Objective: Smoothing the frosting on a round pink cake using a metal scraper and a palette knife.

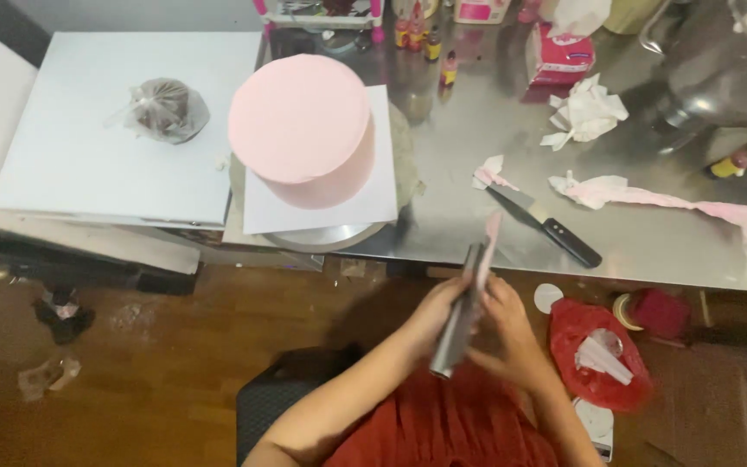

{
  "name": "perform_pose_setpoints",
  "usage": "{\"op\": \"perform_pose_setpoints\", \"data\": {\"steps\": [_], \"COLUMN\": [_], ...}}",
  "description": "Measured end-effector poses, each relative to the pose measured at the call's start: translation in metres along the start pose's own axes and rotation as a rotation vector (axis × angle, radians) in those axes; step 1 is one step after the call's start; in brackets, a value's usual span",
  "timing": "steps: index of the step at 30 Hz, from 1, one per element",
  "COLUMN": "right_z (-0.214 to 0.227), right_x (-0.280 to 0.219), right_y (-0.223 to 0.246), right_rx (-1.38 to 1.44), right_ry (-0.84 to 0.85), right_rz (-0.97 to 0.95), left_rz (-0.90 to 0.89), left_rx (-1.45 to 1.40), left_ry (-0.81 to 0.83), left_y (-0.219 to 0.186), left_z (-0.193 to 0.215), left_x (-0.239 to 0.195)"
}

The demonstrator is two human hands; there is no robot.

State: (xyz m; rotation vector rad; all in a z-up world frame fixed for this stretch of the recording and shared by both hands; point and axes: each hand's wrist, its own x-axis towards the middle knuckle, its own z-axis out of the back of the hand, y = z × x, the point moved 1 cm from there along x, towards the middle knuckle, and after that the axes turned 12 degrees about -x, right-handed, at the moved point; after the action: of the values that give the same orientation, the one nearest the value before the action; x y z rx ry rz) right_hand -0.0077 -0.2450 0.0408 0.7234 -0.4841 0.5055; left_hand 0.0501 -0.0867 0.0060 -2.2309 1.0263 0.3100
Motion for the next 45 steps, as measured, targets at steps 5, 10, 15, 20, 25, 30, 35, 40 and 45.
{"op": "perform_pose_setpoints", "data": {"steps": [5,10,15,20,25,30,35,40,45], "right_z": [0.048,0.041,0.034,0.034,0.040,0.065,0.118,0.135,0.130], "right_x": [0.032,0.016,0.006,0.003,0.006,0.002,0.046,0.082,0.095], "right_y": [-0.096,-0.199,-0.243,-0.250,-0.248,-0.266,-0.231,-0.203,-0.189], "right_rx": [-0.326,-0.601,-0.401,-0.353,-0.265,-0.324,-0.161,-0.298,-0.259], "right_ry": [0.229,0.136,0.247,0.200,0.057,-0.144,0.139,0.282,0.239], "right_rz": [-0.341,-0.482,-0.528,-0.483,-0.542,-0.502,-0.754,-0.736,-0.409], "left_rz": [-0.049,-0.357,-0.544,-0.624,-0.591,-0.597,-0.664,-0.655,-0.484], "left_rx": [-0.286,-0.233,-0.594,-0.490,-0.493,-0.172,-0.051,0.282,0.260], "left_ry": [0.113,0.062,-0.103,-0.119,-0.235,-0.250,-0.266,-0.354,-0.360], "left_y": [-0.034,-0.043,-0.053,-0.059,-0.065,-0.076,-0.082,-0.090,-0.099], "left_z": [-0.004,0.020,0.043,0.045,0.032,-0.003,-0.017,-0.042,-0.063], "left_x": [0.057,0.151,0.213,0.233,0.225,0.204,0.197,0.179,0.162]}}
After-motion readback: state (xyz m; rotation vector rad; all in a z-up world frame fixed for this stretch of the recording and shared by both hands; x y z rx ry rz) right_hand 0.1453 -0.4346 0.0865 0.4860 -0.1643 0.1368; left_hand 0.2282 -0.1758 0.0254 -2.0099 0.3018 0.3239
